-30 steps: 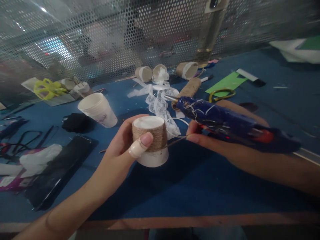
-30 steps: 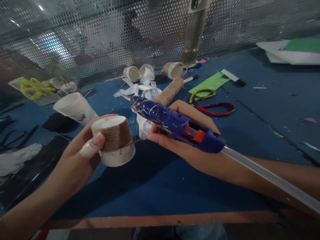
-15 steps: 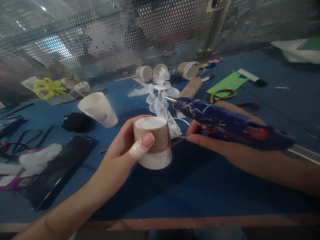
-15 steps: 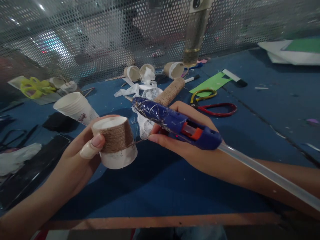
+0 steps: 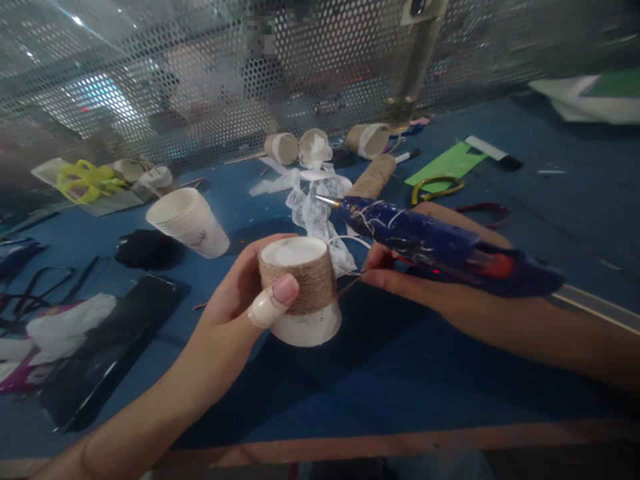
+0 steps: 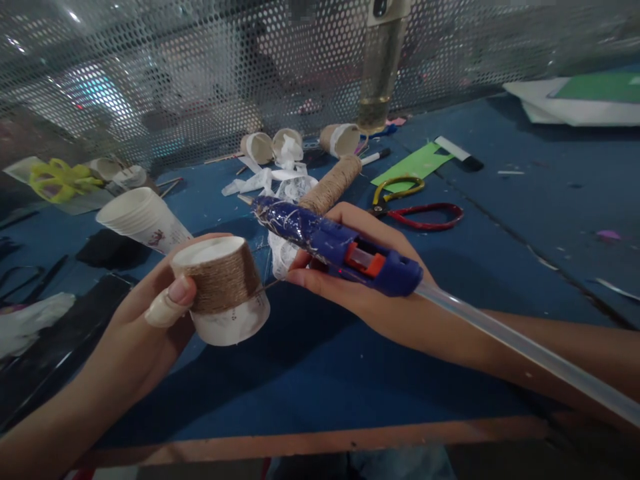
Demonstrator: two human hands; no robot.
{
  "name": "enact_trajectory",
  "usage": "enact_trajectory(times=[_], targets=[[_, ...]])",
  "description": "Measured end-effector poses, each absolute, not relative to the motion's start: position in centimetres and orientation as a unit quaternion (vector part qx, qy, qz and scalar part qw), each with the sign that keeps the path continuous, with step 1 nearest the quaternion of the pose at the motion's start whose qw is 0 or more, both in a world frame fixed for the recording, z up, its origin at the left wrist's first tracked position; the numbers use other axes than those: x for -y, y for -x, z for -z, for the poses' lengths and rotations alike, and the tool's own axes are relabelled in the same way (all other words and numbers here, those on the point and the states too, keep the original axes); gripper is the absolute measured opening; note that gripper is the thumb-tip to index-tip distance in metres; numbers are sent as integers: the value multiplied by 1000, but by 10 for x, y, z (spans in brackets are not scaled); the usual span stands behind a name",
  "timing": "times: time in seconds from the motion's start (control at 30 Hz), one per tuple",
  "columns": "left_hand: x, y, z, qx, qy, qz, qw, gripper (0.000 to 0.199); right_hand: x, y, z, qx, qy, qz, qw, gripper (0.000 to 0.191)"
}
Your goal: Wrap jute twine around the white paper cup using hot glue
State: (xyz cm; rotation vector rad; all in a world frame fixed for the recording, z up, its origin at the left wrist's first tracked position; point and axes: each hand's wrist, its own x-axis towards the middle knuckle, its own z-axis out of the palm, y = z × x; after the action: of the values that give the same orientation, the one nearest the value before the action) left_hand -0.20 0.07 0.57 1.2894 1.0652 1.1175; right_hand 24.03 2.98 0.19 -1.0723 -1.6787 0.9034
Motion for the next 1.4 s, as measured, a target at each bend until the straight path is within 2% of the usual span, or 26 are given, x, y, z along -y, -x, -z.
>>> enact_trajectory(times=[0.4,0.63,0.9,1.17,1.4], targets=[[-1,3,-6,-445,-547,-460,540,35,-29,-239,-4,686,424,-370,461,26],[2,2,-7,-443,-556,-446,544,33,-28,-242,-1,691,447,-345,451,17],[4,0,-4,-406,-598,-420,549,36,-26,-241,0,660,374,-443,477,16],[2,1,-6,-421,-596,-421,540,38,-28,-241,5,656,352,-454,489,17],[1,1,-5,-418,-584,-429,547,34,-27,-241,-3,688,434,-362,455,16]])
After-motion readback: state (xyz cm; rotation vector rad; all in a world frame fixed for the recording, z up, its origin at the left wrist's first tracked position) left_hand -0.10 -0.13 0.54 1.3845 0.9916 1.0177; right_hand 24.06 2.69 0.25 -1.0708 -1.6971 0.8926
